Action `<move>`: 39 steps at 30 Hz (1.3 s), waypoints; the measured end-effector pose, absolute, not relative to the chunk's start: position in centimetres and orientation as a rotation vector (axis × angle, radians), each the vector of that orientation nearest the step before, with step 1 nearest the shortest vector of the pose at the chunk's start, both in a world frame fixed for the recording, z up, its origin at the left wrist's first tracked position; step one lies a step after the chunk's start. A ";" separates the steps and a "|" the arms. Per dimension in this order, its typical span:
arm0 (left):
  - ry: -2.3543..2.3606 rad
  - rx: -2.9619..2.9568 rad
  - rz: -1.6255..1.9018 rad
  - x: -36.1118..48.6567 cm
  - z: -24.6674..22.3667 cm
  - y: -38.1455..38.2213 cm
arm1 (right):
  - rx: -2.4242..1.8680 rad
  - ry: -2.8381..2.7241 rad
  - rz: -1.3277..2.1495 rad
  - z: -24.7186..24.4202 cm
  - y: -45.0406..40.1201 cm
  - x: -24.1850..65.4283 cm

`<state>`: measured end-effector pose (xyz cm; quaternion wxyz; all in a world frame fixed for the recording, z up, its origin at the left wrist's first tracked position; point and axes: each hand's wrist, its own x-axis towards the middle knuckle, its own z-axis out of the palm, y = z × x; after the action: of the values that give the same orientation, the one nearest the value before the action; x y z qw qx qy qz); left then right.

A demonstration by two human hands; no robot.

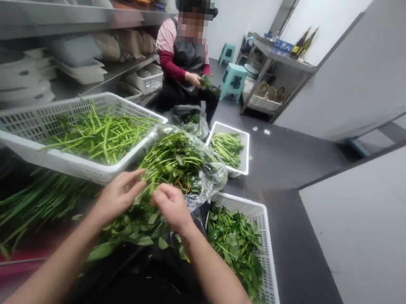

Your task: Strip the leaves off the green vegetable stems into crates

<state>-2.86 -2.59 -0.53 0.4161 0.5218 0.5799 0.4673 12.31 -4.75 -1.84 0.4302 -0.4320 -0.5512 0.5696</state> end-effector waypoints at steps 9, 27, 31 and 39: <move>1.269 1.270 1.326 -0.7 1.5 -3.6 | -1.260 -1.642 0.863 -0.3 -2.4 12.5; 1.155 1.009 1.655 -2.1 7.9 -0.6 | -1.173 -1.683 0.744 -0.2 -1.0 12.6; 1.102 1.038 1.551 -0.8 8.0 -0.8 | -1.219 -2.244 0.584 2.4 -1.5 10.4; 0.971 0.721 1.708 -3.0 10.2 0.1 | -1.329 -2.682 0.361 -6.7 -2.0 10.7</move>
<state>-2.97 0.12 10.25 0.5006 0.2982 0.4015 0.7066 10.68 -2.02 -6.71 0.0632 -0.4400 -0.8878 0.1195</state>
